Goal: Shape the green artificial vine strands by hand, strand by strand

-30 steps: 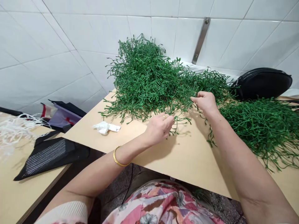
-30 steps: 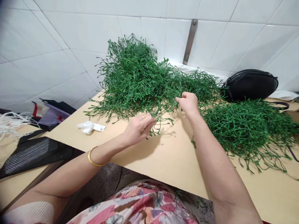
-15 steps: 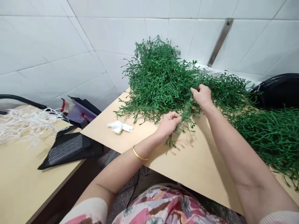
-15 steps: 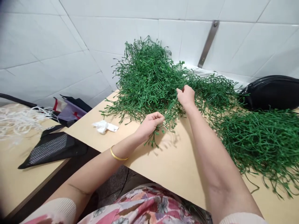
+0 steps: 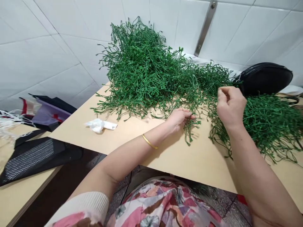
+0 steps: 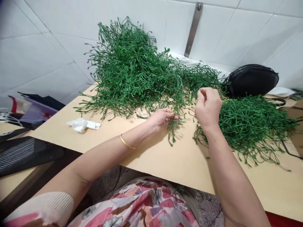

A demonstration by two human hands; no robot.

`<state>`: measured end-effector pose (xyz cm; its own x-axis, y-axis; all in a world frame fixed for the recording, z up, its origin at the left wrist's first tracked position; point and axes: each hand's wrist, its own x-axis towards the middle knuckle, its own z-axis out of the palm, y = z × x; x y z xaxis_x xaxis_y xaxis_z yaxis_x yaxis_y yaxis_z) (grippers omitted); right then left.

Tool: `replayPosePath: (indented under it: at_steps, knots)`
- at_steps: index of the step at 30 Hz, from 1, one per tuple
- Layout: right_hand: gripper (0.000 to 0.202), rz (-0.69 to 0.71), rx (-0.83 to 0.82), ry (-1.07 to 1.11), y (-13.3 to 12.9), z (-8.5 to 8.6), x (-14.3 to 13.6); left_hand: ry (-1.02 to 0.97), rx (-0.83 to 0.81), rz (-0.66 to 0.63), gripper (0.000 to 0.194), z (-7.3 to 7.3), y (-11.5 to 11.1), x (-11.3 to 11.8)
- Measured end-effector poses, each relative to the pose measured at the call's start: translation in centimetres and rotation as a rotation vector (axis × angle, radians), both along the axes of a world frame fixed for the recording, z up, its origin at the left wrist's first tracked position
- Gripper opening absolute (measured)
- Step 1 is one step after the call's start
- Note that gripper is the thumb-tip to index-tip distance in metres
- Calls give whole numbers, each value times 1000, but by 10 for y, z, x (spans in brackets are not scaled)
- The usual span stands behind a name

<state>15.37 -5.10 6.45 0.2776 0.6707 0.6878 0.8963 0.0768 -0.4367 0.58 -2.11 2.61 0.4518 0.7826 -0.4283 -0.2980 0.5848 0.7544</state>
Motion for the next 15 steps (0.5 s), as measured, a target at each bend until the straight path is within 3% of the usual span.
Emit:
replayPosePath:
  at_steps: [2, 5, 10, 13, 15]
  knots:
    - [22, 37, 52, 63, -19, -5, -2, -51, -6, 27, 18, -3, 6, 10]
    - [24, 211, -86, 225, -35, -19, -10, -121, 37, 89, 19, -5, 15, 19]
    - [29, 382, -381, 358, -31, -48, -20, -175, 60, 171, 18, -10, 19, 19]
    - [24, 414, -415, 445, -25, -59, -21, -193, 45, 178, 18, -12, 19, 14]
    - [22, 437, -424, 630, -23, -62, -20, -206, 24, 146, 15, -12, 20, 11]
